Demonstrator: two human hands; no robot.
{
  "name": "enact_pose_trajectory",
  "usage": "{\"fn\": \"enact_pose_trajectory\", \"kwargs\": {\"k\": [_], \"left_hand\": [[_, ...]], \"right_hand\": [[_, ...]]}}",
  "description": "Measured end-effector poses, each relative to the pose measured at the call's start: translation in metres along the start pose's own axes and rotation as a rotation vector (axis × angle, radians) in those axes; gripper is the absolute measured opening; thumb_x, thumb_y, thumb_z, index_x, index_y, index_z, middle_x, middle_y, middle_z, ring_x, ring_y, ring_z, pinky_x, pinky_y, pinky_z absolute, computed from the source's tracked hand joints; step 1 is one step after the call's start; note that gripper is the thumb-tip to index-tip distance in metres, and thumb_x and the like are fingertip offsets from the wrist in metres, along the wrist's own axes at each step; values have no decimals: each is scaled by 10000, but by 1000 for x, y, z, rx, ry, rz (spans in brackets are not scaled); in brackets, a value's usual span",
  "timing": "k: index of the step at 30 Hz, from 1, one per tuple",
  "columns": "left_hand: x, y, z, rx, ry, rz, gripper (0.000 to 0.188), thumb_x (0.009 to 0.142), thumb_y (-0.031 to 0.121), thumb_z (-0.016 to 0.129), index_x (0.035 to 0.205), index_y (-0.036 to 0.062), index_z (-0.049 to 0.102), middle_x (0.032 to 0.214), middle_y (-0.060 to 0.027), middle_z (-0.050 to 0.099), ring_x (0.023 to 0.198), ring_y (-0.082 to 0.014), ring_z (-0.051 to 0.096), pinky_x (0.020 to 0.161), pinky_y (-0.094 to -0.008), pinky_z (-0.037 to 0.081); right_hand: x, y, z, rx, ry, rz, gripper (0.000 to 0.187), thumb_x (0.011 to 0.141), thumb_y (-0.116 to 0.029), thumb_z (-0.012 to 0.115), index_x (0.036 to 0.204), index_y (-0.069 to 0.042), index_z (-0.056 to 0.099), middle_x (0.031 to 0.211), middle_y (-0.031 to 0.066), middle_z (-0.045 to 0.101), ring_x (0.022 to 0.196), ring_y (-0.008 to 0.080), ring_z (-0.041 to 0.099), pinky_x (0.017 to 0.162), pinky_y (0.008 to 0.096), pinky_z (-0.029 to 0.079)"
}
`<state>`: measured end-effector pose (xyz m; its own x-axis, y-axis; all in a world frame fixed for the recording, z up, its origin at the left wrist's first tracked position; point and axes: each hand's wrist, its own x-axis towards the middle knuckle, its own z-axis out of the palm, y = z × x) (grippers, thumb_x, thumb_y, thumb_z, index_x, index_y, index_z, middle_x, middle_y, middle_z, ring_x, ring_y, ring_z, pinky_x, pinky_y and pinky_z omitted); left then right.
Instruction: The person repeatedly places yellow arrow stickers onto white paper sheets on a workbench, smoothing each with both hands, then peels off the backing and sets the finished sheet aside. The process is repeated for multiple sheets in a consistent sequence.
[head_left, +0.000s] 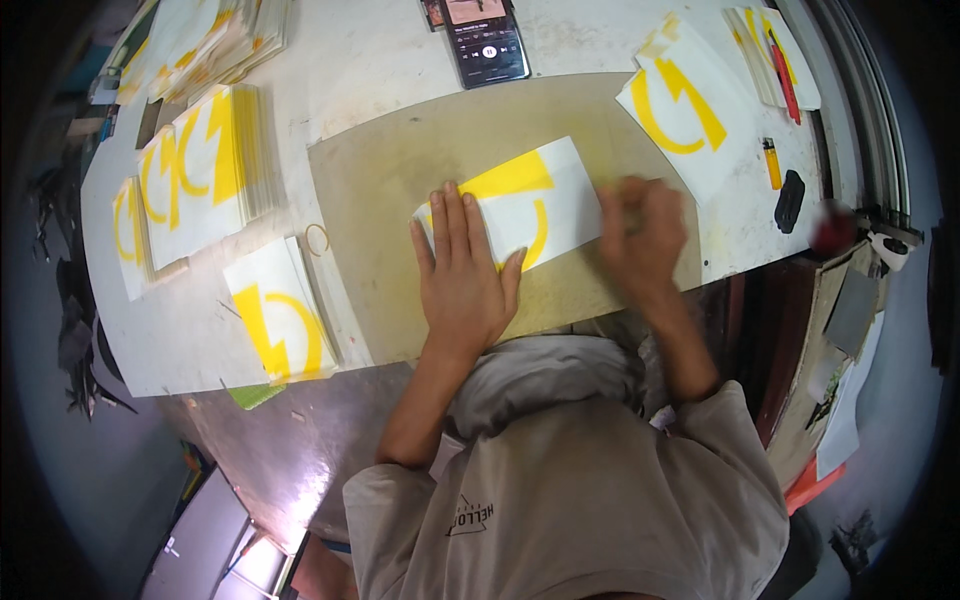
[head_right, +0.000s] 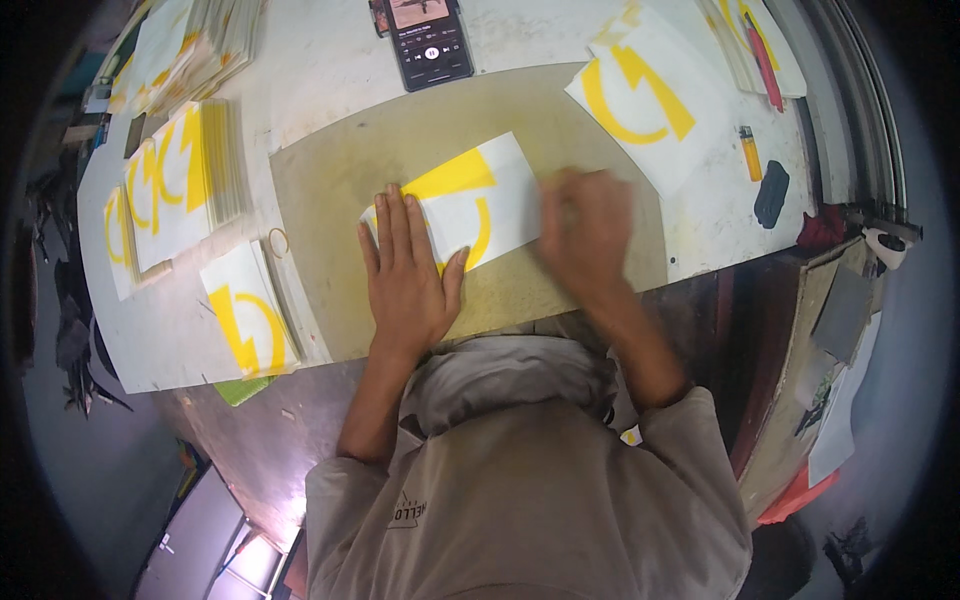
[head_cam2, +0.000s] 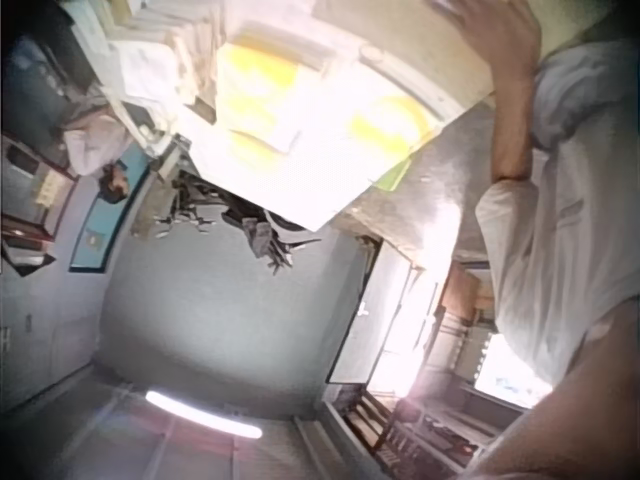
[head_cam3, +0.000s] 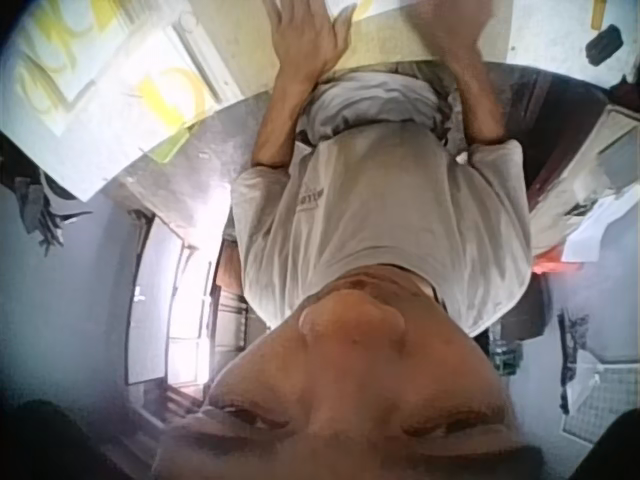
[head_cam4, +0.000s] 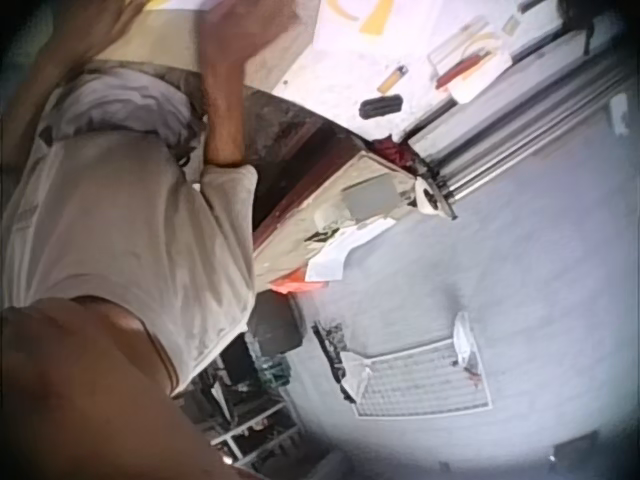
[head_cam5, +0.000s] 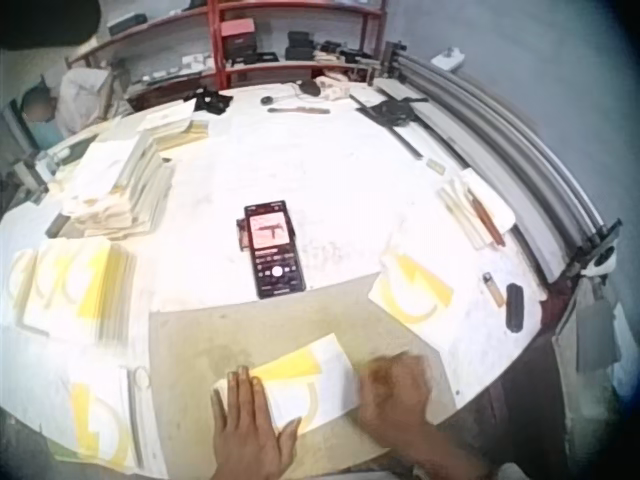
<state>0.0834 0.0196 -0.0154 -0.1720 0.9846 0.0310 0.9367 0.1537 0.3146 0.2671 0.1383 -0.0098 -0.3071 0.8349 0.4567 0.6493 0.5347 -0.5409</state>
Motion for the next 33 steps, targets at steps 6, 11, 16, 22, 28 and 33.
{"fn": "enact_pose_trajectory", "kwargs": {"k": [6,11,16,22,28,33], "left_hand": [[0,-1,3,12,11,19,795,1046,444,516,1531,-159,332,1647,-341,266,1559,-472,228,1247,-634,150],[-9,19,-12,55,-48,-114,755,1031,479,541,1507,-96,422,1625,-331,319,1528,-467,300,1225,-661,180],[-1,15,-34,-162,-30,-109,687,1046,528,492,1481,-3,508,1571,-214,478,1478,-430,402,1225,-649,187],[69,-59,-40,-816,-267,205,767,1117,557,131,1441,40,596,1502,-96,593,1522,-303,374,1282,-572,-22],[69,-65,-40,-781,-291,226,806,1109,579,109,1422,45,625,1507,-90,590,1532,-285,360,1282,-556,-67],[68,-65,-37,-635,-289,260,500,1082,422,472,1435,98,616,1492,-89,607,1535,-307,360,1283,-587,4]], "right_hand": [[-4,-2,38,4,-74,-123,172,838,-66,738,945,-49,604,892,140,598,877,333,574,829,470,418],[9,5,-2,0,53,51,202,843,-47,778,997,-43,649,874,101,652,794,301,621,795,436,433],[-19,-1,-16,144,-86,-130,227,802,1,795,975,-41,656,880,94,646,803,298,608,763,415,437],[-37,-33,8,10,-225,-340,216,759,-71,717,968,-42,669,904,99,593,914,293,593,777,455,453],[-46,-44,4,166,-341,-465,260,757,-130,691,991,-18,707,903,83,587,924,283,591,840,483,469],[-71,-34,-28,166,-440,-445,334,689,-126,734,1014,-50,735,911,65,608,936,272,584,898,519,457]]}}
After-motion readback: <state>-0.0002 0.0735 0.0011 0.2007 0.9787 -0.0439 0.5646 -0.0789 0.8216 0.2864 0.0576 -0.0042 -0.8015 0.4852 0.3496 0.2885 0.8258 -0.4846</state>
